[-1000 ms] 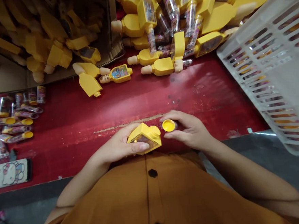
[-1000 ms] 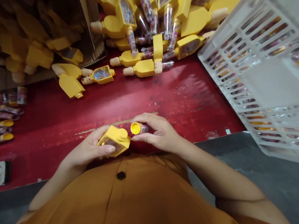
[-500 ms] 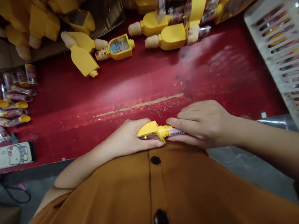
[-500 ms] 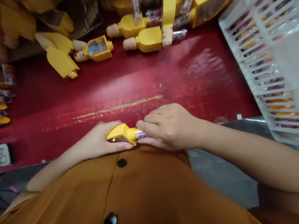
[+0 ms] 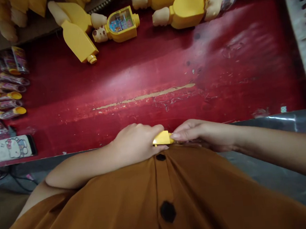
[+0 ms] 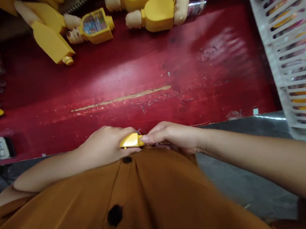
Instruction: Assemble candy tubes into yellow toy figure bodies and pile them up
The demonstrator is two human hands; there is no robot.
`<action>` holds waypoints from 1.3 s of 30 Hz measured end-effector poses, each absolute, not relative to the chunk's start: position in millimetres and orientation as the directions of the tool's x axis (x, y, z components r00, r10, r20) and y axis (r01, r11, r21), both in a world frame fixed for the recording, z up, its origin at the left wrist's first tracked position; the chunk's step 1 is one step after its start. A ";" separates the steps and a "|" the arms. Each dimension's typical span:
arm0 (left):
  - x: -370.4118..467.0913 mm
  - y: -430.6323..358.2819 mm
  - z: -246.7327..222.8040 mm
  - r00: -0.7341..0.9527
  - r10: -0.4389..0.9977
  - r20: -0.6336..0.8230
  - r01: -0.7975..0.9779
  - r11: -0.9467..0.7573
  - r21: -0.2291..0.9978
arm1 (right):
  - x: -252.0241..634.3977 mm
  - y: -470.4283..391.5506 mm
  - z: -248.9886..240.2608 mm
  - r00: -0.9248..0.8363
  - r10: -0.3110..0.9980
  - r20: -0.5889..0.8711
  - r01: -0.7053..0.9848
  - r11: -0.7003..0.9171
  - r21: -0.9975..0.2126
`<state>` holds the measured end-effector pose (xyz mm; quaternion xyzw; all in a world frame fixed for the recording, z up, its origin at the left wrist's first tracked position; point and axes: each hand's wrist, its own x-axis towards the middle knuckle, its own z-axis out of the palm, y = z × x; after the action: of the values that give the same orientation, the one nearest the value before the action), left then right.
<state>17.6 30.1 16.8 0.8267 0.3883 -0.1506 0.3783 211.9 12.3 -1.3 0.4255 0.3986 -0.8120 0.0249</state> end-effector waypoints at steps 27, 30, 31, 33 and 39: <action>7.9 45.8 3.0 0.756 0.618 -0.214 0.649 -0.668 0.365 | 207.9 27.5 1.2 -0.555 0.571 -0.606 0.519 -0.332 -0.788; 6.9 56.4 4.8 0.742 0.655 -0.141 0.652 -0.659 0.373 | 208.0 45.8 6.0 -0.542 0.608 -0.580 0.545 -0.271 -0.793; 4.3 64.5 5.7 0.728 0.684 -0.054 0.652 -0.664 0.366 | 209.9 54.4 10.7 -0.527 0.654 -0.543 0.557 -0.216 -0.802; -6.2 85.6 6.8 0.639 0.748 0.179 0.678 -0.657 0.329 | 217.1 73.5 24.3 -0.458 0.770 -0.445 0.577 -0.123 -0.808; -53.0 163.7 -18.1 -0.163 0.744 0.648 0.838 -0.243 0.489 | 252.4 152.0 69.2 0.129 0.991 0.022 0.518 -0.048 -0.854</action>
<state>-53.0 163.7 -18.1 0.6449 0.6131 0.4533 -0.0520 252.4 152.0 69.2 0.6515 0.5793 -0.3159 -0.3744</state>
